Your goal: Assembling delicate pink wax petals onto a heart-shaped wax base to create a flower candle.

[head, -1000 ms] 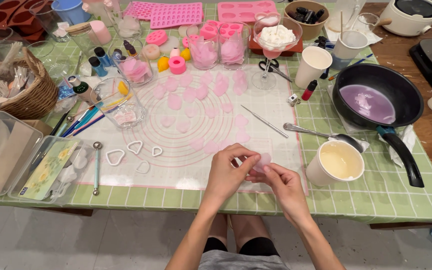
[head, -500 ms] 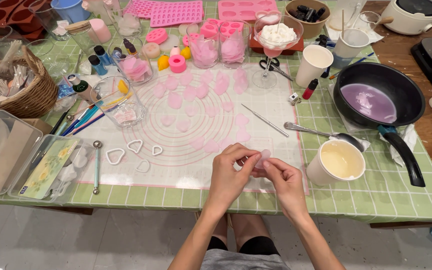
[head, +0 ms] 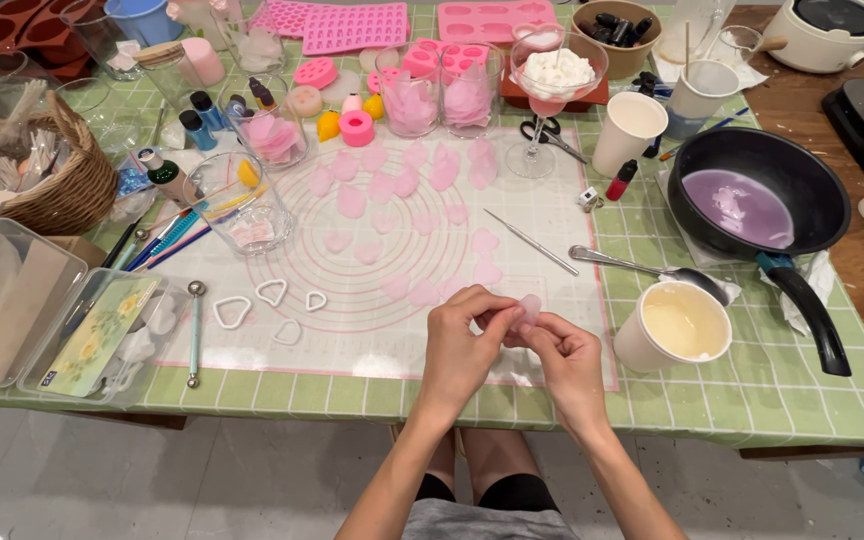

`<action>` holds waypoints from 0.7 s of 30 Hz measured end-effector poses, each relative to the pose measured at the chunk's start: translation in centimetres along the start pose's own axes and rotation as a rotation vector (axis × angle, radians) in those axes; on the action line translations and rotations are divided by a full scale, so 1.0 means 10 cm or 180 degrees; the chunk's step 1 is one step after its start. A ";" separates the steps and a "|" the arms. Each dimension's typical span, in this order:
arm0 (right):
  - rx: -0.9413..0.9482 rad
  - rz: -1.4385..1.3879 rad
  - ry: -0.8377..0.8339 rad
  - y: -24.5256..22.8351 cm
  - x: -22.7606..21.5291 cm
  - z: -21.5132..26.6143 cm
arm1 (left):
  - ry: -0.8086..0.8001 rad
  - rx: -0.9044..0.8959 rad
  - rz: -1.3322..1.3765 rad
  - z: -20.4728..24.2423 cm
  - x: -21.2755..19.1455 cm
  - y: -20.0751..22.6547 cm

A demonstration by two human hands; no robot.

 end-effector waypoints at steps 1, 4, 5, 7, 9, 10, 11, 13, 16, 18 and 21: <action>0.0000 0.0000 -0.0007 -0.01 0.01 0.00 | 0.0007 0.0000 -0.0002 -0.01 -0.02 0.00; 0.0136 -0.0140 -0.0103 -0.01 0.03 -0.02 | 0.0020 0.0009 -0.0005 -0.03 -0.06 0.00; 0.0160 -0.0295 -0.0116 -0.01 0.03 -0.04 | -0.0008 -0.0019 0.0002 -0.04 -0.08 -0.01; 0.0182 -0.0447 -0.0132 -0.01 0.04 -0.06 | -0.0032 -0.0046 0.0010 -0.05 -0.10 -0.02; 0.0140 0.0003 -0.0156 -0.03 0.05 -0.08 | -0.0105 -0.0048 0.0057 -0.07 -0.11 -0.03; 0.0136 0.0006 -0.0158 -0.02 0.04 -0.09 | -0.0102 -0.0043 0.0058 -0.07 -0.12 -0.03; 0.0149 0.0051 -0.0182 -0.01 0.04 -0.10 | -0.0129 -0.0025 0.0043 -0.08 -0.13 -0.02; 0.0156 0.0099 -0.0213 0.01 0.04 -0.12 | -0.0148 -0.0001 0.0026 -0.09 -0.17 0.01; -0.0030 0.0067 0.0010 -0.04 0.02 -0.16 | -0.0271 -0.0036 -0.0024 -0.12 -0.21 0.04; -0.0388 0.0520 0.0124 -0.20 0.04 -0.17 | -0.0401 -0.0095 -0.0028 -0.14 -0.21 0.06; -0.0388 0.0674 0.0420 -0.03 -0.07 -0.20 | -0.0260 -0.0176 0.0164 -0.15 -0.24 0.01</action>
Point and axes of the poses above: each hand's wrist, its own z-axis away from the middle knuckle, its own x-axis out of the palm, y = z × x, the point moved 5 cm from there along -z, towards the middle knuckle, and after that the axes turned 9 degrees about -y, right-handed, at the moved point
